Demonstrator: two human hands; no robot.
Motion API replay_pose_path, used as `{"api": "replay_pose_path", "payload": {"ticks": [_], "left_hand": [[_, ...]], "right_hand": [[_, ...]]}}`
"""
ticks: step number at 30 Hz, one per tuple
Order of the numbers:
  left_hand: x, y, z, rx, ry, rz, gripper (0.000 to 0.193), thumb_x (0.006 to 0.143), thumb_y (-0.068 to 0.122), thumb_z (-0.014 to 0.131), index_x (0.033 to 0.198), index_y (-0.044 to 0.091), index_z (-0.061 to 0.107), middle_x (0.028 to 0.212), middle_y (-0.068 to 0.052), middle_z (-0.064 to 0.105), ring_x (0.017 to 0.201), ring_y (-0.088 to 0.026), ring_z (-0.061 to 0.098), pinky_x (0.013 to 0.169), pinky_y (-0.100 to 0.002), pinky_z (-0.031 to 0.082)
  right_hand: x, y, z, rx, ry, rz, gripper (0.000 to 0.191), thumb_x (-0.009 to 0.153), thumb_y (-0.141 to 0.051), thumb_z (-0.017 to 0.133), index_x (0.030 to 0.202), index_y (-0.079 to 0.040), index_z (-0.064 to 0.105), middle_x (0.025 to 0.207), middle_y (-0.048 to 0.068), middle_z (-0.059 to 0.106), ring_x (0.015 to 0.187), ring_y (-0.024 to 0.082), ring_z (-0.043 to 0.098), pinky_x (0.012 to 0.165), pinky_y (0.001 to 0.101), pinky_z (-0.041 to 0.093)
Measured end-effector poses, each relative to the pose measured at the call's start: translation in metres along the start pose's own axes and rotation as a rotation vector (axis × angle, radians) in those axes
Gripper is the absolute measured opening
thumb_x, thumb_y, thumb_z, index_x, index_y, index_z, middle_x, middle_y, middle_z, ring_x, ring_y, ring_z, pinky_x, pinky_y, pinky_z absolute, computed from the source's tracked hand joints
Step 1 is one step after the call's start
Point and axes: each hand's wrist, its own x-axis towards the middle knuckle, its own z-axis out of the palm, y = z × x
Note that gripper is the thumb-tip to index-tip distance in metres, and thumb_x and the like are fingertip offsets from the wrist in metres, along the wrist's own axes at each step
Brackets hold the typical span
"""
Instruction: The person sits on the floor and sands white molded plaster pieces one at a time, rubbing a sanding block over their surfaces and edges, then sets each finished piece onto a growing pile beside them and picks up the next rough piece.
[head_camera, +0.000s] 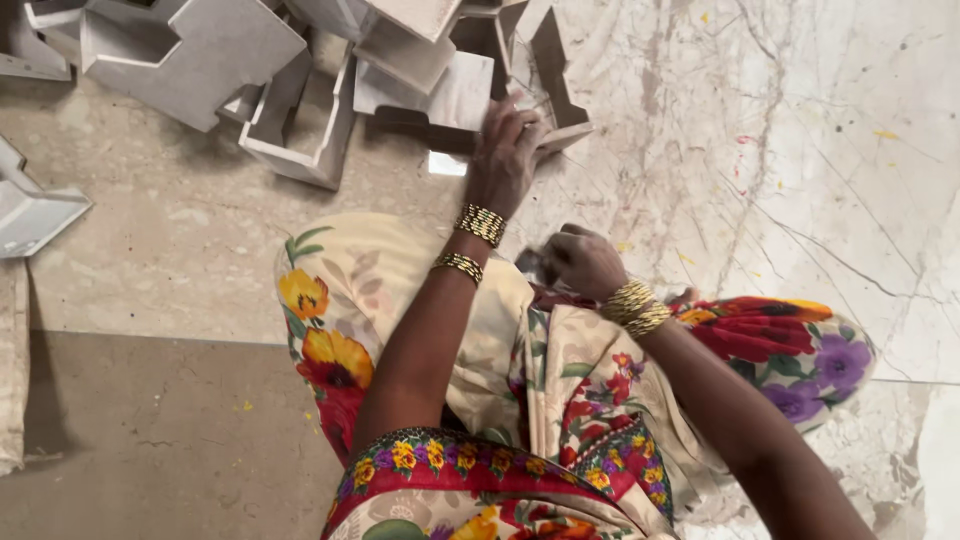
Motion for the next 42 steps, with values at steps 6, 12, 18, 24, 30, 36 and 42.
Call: {"api": "replay_pose_path", "payload": {"ticks": [6, 12, 18, 24, 30, 36, 42], "left_hand": [[0.01, -0.004, -0.004, -0.254, -0.002, -0.055, 0.04, 0.084, -0.002, 0.076, 0.123, 0.006, 0.067, 0.134, -0.006, 0.06, 0.132, -0.027, 0.058, 0.11, -0.036, 0.053], [0.02, -0.006, 0.001, -0.344, -0.143, -0.022, 0.038, 0.084, -0.004, 0.075, 0.119, 0.009, 0.069, 0.138, -0.004, 0.061, 0.137, -0.026, 0.056, 0.113, -0.033, 0.053], [0.025, -0.01, 0.011, -0.356, -0.176, -0.067, 0.04, 0.082, 0.006, 0.079, 0.121, 0.007, 0.07, 0.137, -0.006, 0.059, 0.137, -0.027, 0.052, 0.111, -0.035, 0.052], [0.021, 0.025, 0.019, -0.275, -0.131, 0.176, 0.034, 0.09, -0.001, 0.067, 0.122, 0.008, 0.072, 0.145, -0.012, 0.056, 0.14, -0.031, 0.049, 0.112, -0.038, 0.051], [-0.028, 0.048, 0.039, -0.331, -0.605, -0.036, 0.025, 0.095, 0.029, 0.071, 0.112, 0.011, 0.075, 0.103, -0.016, 0.074, 0.093, -0.034, 0.071, 0.081, -0.045, 0.058], [-0.061, 0.039, 0.095, -0.294, -0.973, -0.046, 0.024, 0.095, 0.021, 0.057, 0.106, 0.007, 0.073, 0.094, -0.018, 0.075, 0.079, -0.031, 0.074, 0.079, -0.045, 0.06], [-0.024, 0.06, 0.116, -0.355, -0.53, 0.011, 0.034, 0.104, 0.024, 0.053, 0.129, 0.002, 0.062, 0.111, -0.024, 0.074, 0.09, -0.035, 0.073, 0.08, -0.045, 0.059]], "right_hand": [[0.024, -0.016, 0.016, 0.287, 0.089, 0.257, 0.008, 0.095, -0.013, 0.072, 0.088, -0.012, 0.077, 0.089, 0.006, 0.072, 0.08, 0.022, 0.07, 0.074, 0.0374, 0.059], [0.045, -0.02, 0.064, -0.031, -0.1, 0.288, 0.02, 0.088, -0.015, 0.074, 0.103, -0.004, 0.068, 0.09, 0.016, 0.067, 0.077, 0.033, 0.065, 0.071, 0.045, 0.054], [0.008, 0.077, -0.033, -0.076, -0.072, 0.324, 0.012, 0.093, -0.021, 0.073, 0.094, -0.01, 0.069, 0.09, 0.01, 0.068, 0.077, 0.031, 0.068, 0.068, 0.0435, 0.055], [-0.033, 0.086, -0.047, -0.351, -0.315, 0.266, 0.006, 0.089, -0.019, 0.072, 0.093, -0.015, 0.074, 0.091, 0.008, 0.07, 0.073, 0.028, 0.068, 0.061, 0.0425, 0.055], [-0.041, 0.129, -0.064, -0.074, -0.077, 0.409, 0.009, 0.095, -0.02, 0.068, 0.095, -0.021, 0.077, 0.096, 0.004, 0.071, 0.084, 0.025, 0.07, 0.076, 0.0394, 0.056], [-0.039, 0.101, -0.009, -0.358, -0.505, 0.446, 0.027, 0.082, -0.036, 0.077, 0.1, -0.016, 0.074, 0.083, 0.008, 0.073, 0.07, 0.025, 0.07, 0.064, 0.0428, 0.056], [-0.021, 0.16, -0.119, -0.214, -0.265, 0.535, 0.01, 0.085, -0.026, 0.08, 0.084, -0.018, 0.074, 0.083, 0.002, 0.074, 0.078, 0.02, 0.07, 0.069, 0.0411, 0.054]]}}
